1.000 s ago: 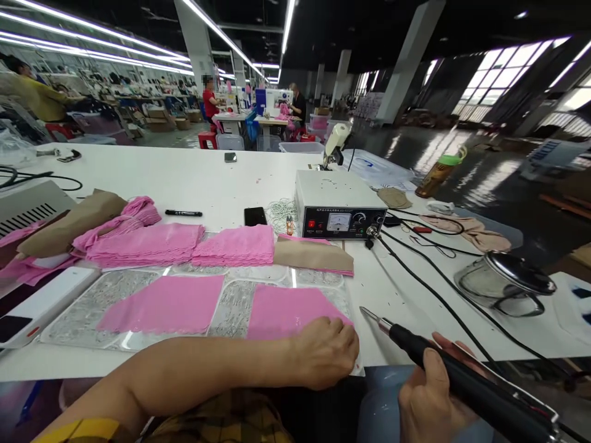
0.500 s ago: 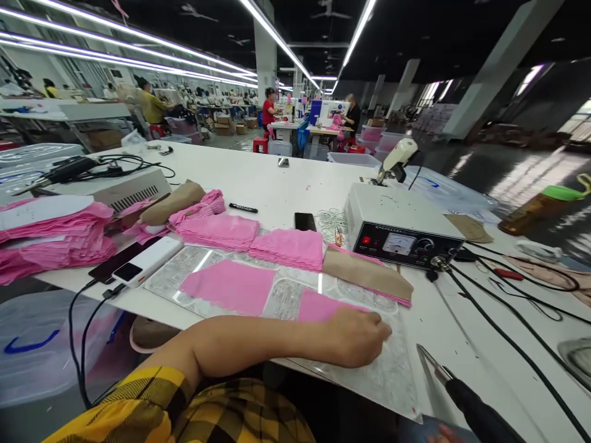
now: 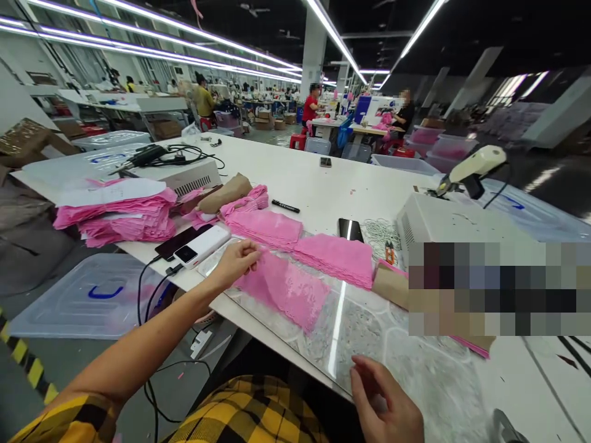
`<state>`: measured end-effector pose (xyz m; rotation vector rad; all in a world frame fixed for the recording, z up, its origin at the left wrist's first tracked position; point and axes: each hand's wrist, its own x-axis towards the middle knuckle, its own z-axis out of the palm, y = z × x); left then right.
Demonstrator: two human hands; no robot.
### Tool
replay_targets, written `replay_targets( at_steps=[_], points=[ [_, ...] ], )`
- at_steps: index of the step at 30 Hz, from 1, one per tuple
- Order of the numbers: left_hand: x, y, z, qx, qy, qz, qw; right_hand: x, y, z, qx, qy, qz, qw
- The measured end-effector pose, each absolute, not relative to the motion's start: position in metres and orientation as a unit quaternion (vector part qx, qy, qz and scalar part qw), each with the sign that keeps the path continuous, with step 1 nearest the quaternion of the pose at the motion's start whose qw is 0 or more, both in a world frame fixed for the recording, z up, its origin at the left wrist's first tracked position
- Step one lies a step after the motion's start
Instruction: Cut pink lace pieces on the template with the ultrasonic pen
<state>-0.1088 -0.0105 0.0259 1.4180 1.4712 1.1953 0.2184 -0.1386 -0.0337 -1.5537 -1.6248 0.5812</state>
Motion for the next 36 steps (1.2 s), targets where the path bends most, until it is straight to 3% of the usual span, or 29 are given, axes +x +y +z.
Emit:
replay_targets(
  at_steps=[6,11,18,26,36],
  points=[
    [-0.150,-0.040,-0.008,0.477,0.617,0.470,0.414,0.175,-0.092,-0.022,-0.504,-0.742,0.180,0.404],
    [-0.149,-0.042,-0.011,0.486,0.616,0.455,0.422,0.158,-0.070,-0.014,-0.478,-0.785,0.177,0.351],
    [-0.155,-0.042,-0.012,0.548,0.638,0.409,0.353,0.148,-0.067,-0.022,-0.452,-0.841,0.122,0.272],
    [-0.165,-0.050,-0.009,0.637,0.669,0.326,0.202,0.146,-0.067,-0.028,-0.404,-0.858,0.070,0.309],
    [-0.194,-0.060,-0.006,0.728,0.610,0.252,0.184,0.145,-0.059,-0.033,-0.350,-0.869,0.030,0.349]
  ],
)
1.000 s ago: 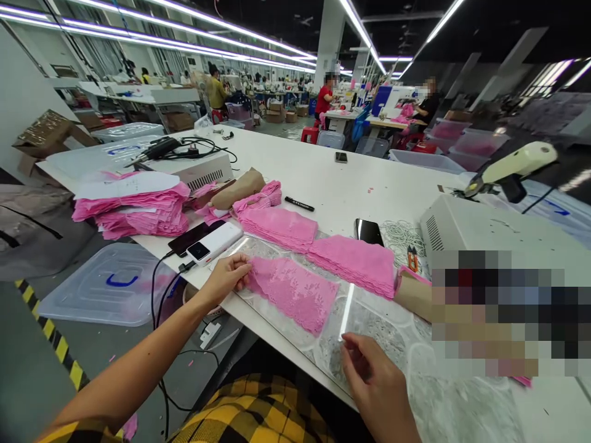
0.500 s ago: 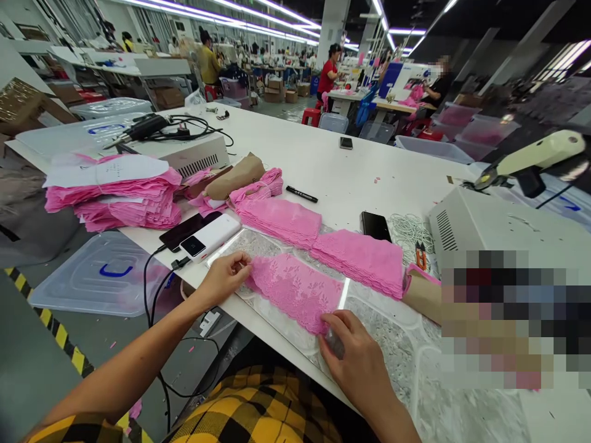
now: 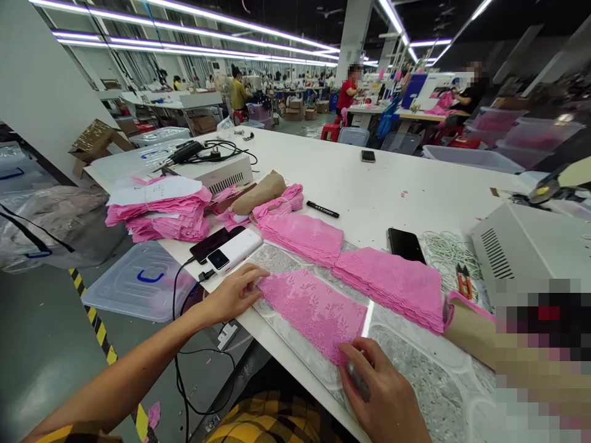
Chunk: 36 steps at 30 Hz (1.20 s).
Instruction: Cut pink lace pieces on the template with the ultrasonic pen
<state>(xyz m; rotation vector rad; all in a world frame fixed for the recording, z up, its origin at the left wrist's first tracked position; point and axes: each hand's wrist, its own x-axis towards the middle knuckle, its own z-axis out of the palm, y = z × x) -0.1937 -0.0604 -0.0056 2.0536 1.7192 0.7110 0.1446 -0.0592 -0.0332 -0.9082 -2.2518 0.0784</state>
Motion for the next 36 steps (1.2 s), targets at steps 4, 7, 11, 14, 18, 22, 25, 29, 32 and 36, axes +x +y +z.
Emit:
replay_targets(
  at_steps=[4,7,11,14,18,22,25,29,32,36],
  points=[
    [-0.210,-0.060,-0.006,0.794,0.542,0.212,0.173,0.144,-0.056,-0.039,-0.335,-0.880,0.032,0.335],
    [-0.215,-0.055,-0.012,0.817,0.522,0.189,0.155,0.143,-0.054,-0.042,-0.330,-0.875,0.025,0.353],
    [-0.210,-0.049,-0.016,0.816,0.524,0.194,0.148,0.141,-0.053,-0.031,-0.357,-0.855,0.120,0.357],
    [-0.206,-0.042,-0.001,0.818,0.512,0.199,0.172,0.146,-0.047,-0.008,-0.399,-0.825,0.247,0.315],
    [-0.207,-0.012,0.035,0.816,0.504,0.202,0.197,0.153,-0.020,0.021,-0.453,-0.767,0.357,0.282],
    [-0.211,0.048,0.067,0.811,0.517,0.200,0.187,0.142,0.037,0.037,-0.504,-0.696,0.393,0.329],
    [-0.219,0.099,0.090,0.796,0.544,0.225,0.143,0.121,0.092,0.052,-0.495,-0.699,0.336,0.393],
    [-0.237,0.138,0.106,0.772,0.569,0.277,0.057,0.091,0.150,0.069,-0.471,-0.715,0.250,0.452],
    [-0.250,0.134,0.091,0.781,0.567,0.259,0.033,0.072,0.160,0.057,-0.424,-0.759,0.206,0.450],
    [-0.260,0.112,0.049,0.813,0.551,0.187,0.033,0.058,0.142,0.016,-0.369,-0.819,0.203,0.389]
  ],
)
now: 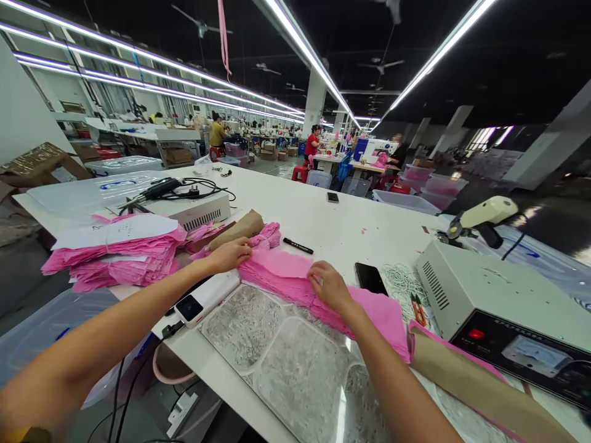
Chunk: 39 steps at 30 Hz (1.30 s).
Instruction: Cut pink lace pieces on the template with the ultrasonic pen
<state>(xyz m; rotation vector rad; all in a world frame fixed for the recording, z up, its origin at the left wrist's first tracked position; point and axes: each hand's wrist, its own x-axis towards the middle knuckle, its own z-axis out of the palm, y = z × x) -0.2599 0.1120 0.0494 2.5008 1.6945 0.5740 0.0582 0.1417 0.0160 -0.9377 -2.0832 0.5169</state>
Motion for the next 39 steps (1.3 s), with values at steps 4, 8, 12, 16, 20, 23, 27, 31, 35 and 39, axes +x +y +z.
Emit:
replay_targets(
  at_steps=[4,8,12,16,20,23,27,31,35,39],
  points=[
    [-0.264,0.099,0.032,0.831,0.534,0.154,0.017,0.083,0.121,-0.007,-0.392,-0.820,0.201,0.366],
    [-0.245,0.096,0.040,0.842,0.513,0.169,0.002,0.141,0.103,-0.009,-0.471,-0.784,0.195,0.355],
    [-0.181,0.092,0.036,0.885,0.436,0.161,0.042,0.188,0.081,-0.016,-0.526,-0.760,0.195,0.329],
    [-0.101,0.099,0.019,0.914,0.376,0.121,0.092,0.202,0.071,-0.028,-0.540,-0.756,0.193,0.316],
    [-0.060,0.122,0.008,0.913,0.380,0.073,0.132,0.202,0.074,-0.036,-0.538,-0.755,0.201,0.316],
    [-0.057,0.134,0.009,0.903,0.394,0.055,0.160,0.203,0.077,-0.038,-0.533,-0.754,0.213,0.320],
    [-0.062,0.137,0.017,0.891,0.412,0.050,0.185,0.206,0.078,-0.040,-0.528,-0.749,0.225,0.332],
    [-0.060,0.136,0.022,0.884,0.423,0.065,0.187,0.203,0.078,-0.040,-0.530,-0.743,0.217,0.346],
    [-0.060,0.135,0.023,0.884,0.422,0.078,0.183,0.196,0.077,-0.040,-0.534,-0.744,0.183,0.358],
    [-0.061,0.132,0.020,0.886,0.426,0.074,0.168,0.194,0.077,-0.041,-0.529,-0.753,0.156,0.358]
  ],
)
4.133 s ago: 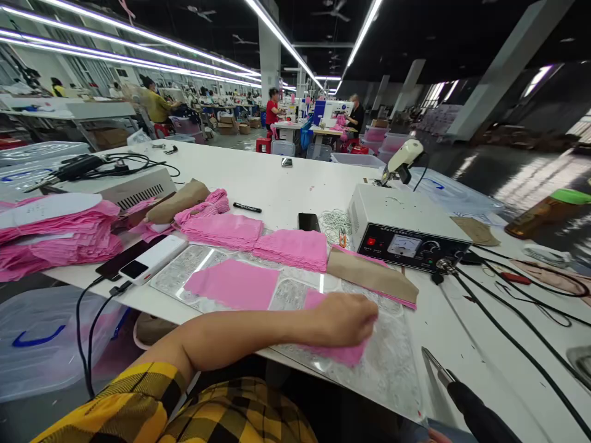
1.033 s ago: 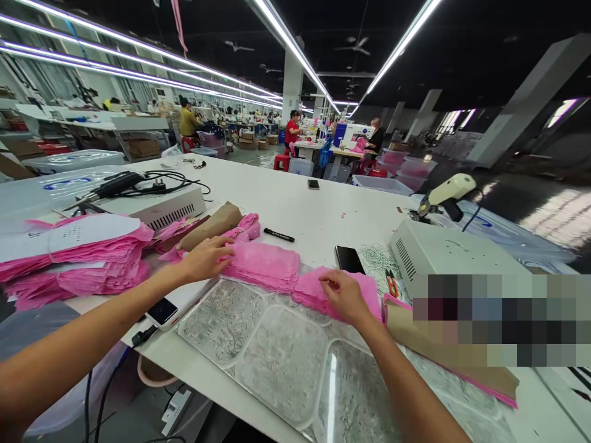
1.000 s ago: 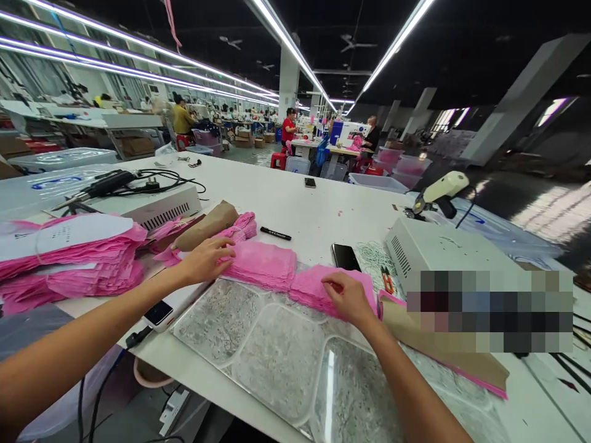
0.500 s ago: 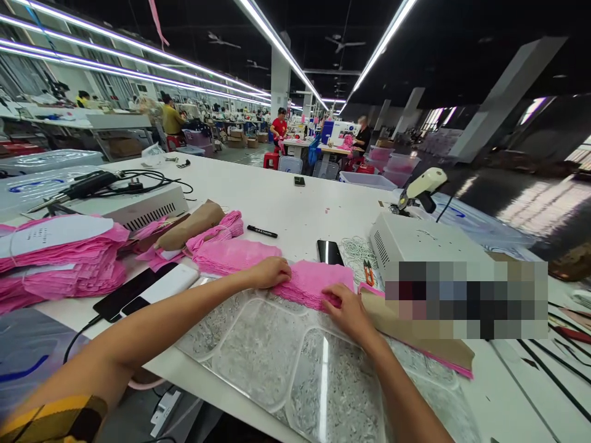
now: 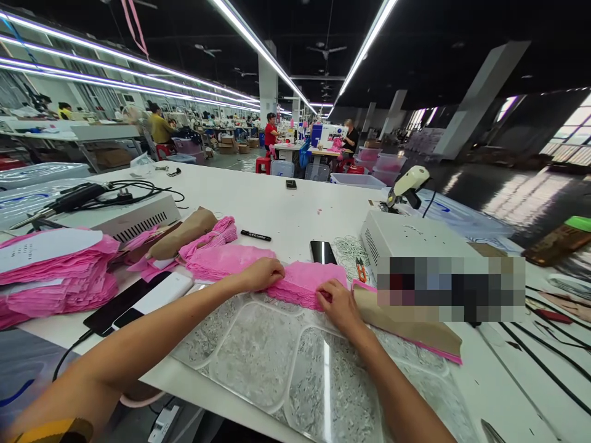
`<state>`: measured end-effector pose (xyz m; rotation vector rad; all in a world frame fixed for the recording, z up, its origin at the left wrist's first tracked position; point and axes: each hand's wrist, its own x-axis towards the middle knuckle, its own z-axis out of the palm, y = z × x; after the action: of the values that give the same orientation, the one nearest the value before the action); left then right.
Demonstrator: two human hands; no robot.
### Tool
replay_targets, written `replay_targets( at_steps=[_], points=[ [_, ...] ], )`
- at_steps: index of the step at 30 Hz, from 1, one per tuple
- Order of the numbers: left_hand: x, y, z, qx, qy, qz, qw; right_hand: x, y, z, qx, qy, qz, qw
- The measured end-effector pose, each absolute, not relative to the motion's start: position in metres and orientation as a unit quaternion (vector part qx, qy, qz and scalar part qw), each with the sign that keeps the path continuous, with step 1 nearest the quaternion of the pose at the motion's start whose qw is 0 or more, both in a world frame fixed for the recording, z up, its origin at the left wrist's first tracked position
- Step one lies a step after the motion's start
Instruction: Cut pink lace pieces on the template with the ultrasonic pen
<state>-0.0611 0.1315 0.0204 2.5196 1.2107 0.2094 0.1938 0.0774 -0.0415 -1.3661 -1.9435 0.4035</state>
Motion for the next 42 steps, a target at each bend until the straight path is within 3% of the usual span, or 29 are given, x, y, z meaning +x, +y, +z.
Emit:
replay_targets(
  at_steps=[15,29,34,42],
  points=[
    [-0.071,0.112,0.027,0.910,0.392,0.134,0.035,0.193,0.065,-0.031,-0.487,-0.772,0.009,0.409],
    [-0.166,-0.004,-0.003,0.958,0.269,0.095,0.017,0.146,-0.050,-0.028,-0.300,-0.905,0.093,0.286],
    [-0.158,0.005,0.004,0.941,0.320,0.114,0.009,0.141,-0.005,-0.013,-0.396,-0.848,0.167,0.311],
    [-0.096,0.073,-0.005,0.891,0.429,0.150,0.002,0.101,0.091,-0.023,-0.487,-0.805,0.148,0.306]
  ],
)
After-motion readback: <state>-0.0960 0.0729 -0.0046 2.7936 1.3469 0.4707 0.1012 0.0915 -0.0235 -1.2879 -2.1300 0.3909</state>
